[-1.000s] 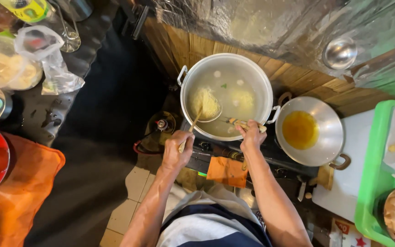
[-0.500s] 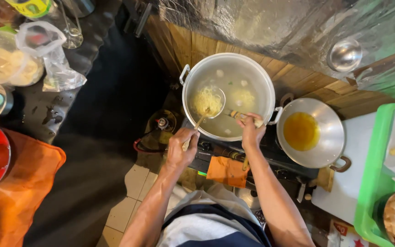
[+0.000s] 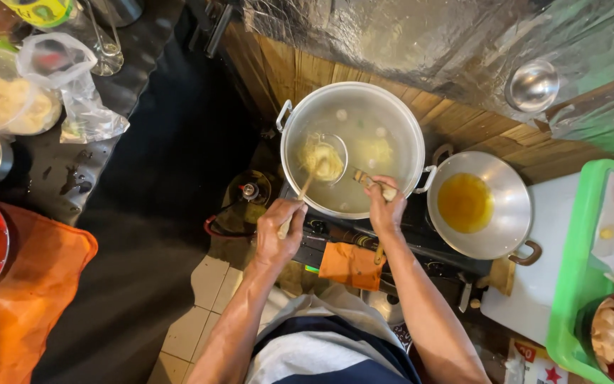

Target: The person scoops noodles from a boiling pot using a wire strainer and chopsticks, then transfers them into a red bowl. The person repeats this process multiple times to fill the bowl.

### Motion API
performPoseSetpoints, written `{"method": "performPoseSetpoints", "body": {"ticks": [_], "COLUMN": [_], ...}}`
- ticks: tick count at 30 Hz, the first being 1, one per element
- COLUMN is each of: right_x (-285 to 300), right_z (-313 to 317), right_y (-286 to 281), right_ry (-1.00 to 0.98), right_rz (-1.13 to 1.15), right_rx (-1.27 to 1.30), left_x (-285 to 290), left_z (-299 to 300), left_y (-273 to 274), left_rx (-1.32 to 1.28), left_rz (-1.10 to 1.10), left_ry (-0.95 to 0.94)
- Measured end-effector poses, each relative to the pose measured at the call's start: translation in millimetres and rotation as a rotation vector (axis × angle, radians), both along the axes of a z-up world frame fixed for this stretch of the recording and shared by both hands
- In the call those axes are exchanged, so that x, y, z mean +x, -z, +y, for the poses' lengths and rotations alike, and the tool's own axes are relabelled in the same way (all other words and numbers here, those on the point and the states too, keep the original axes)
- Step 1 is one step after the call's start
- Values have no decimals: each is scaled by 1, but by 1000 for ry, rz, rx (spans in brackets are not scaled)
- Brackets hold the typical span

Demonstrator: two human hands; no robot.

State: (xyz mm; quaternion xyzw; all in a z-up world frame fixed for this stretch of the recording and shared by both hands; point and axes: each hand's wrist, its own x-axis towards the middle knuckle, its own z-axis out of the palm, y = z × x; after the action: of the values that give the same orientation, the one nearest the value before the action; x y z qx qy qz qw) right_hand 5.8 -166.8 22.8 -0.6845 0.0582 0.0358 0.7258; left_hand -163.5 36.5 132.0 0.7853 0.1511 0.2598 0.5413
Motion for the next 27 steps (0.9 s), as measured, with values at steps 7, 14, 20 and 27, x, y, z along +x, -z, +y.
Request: {"method": "performPoseSetpoints", "body": {"ticks": [7, 14, 20, 27], "right_x": [9, 2, 8, 6], "right_z": [-7, -10, -17, -46], "right_y": [3, 15, 14, 21], "right_ry": [202, 6, 190, 111], "right_rz": [190, 32, 156, 109], "right_rx": [112, 92, 163, 257], "left_x": [-3, -1, -3, -17], "left_z": [-2, -2, 6, 55], "left_y": [-6, -2, 0, 86], "left_rx": [-34, -11, -45, -703], "left_rz": [5, 23, 89, 80], "left_ry": [-1, 8, -21, -309]}}
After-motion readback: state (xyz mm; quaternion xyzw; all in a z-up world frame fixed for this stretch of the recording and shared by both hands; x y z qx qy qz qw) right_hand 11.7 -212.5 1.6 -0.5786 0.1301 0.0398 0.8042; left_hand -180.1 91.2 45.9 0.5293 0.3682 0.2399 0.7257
